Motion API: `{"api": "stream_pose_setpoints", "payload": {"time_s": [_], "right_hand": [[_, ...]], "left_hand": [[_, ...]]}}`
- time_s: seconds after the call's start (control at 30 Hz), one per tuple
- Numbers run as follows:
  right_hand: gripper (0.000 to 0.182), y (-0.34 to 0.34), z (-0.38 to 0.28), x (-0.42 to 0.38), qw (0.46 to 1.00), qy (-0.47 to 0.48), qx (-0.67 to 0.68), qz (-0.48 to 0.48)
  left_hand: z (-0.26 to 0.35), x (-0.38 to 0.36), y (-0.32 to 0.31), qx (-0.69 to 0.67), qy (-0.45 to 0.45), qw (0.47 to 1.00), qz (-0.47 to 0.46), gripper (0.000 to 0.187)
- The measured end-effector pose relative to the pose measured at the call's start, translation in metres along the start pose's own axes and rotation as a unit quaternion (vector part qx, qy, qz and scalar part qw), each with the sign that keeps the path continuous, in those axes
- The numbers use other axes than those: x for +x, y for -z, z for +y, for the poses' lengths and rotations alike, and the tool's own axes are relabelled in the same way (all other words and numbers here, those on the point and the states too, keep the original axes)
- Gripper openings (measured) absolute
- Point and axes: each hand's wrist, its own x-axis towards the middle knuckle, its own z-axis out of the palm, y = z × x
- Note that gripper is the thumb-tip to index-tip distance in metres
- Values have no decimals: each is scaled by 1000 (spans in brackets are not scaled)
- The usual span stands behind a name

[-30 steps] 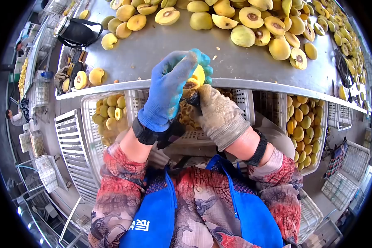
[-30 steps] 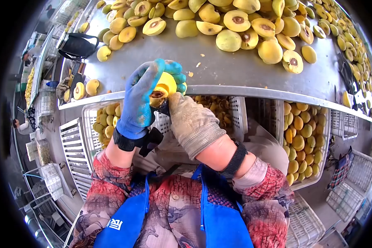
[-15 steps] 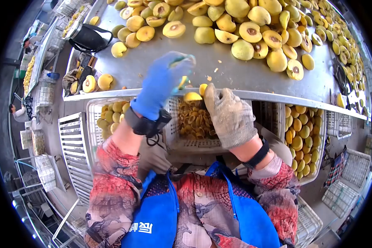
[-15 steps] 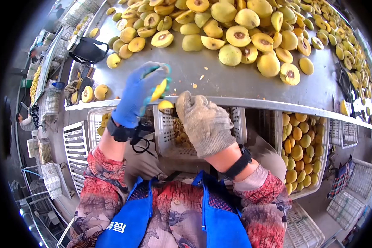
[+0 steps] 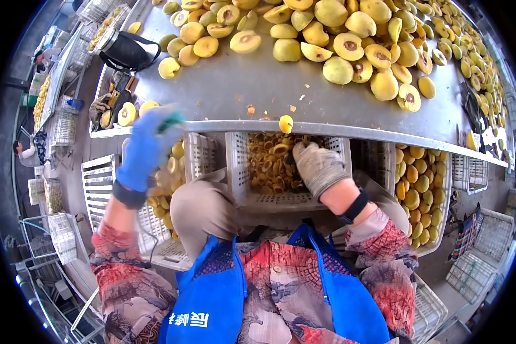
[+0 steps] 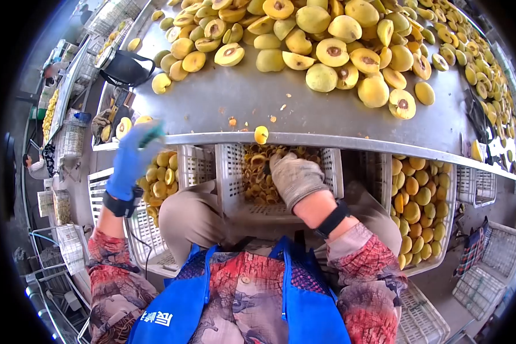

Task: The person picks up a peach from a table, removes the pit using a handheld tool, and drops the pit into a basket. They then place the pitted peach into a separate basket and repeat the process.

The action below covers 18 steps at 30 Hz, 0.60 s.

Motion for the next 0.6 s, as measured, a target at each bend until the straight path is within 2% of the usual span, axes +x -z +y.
{"api": "stream_pose_setpoints", "payload": {"time_s": [0.03,0.1,0.17,0.27,0.3,0.4,0.43,0.5,0.6], "right_hand": [[13,3,1,3,1000,0,23,2],[14,8,-1,6,997,5,73,2],[13,14,-5,5,994,5,97,43],[11,19,1,-2,995,21,62,80],[11,21,2,-5,995,19,54,78],[9,20,2,-10,996,-2,70,47],[8,20,1,-10,996,-14,82,38],[8,15,-4,-14,996,-13,91,5],[13,18,-5,-17,991,-2,133,-12]], "left_hand": [[22,4,-15,35,-110,993,-23,30],[51,8,-51,-9,-185,980,-75,27],[59,15,-90,-23,-247,962,-117,32],[57,7,-112,179,-257,924,-219,33],[59,6,-111,168,-270,921,-224,31],[57,9,-103,-38,-224,957,-178,28],[63,14,-93,-130,-154,964,-172,28],[54,39,-82,-157,-120,975,-99,28],[22,100,-77,-36,-131,990,45,35]]}}
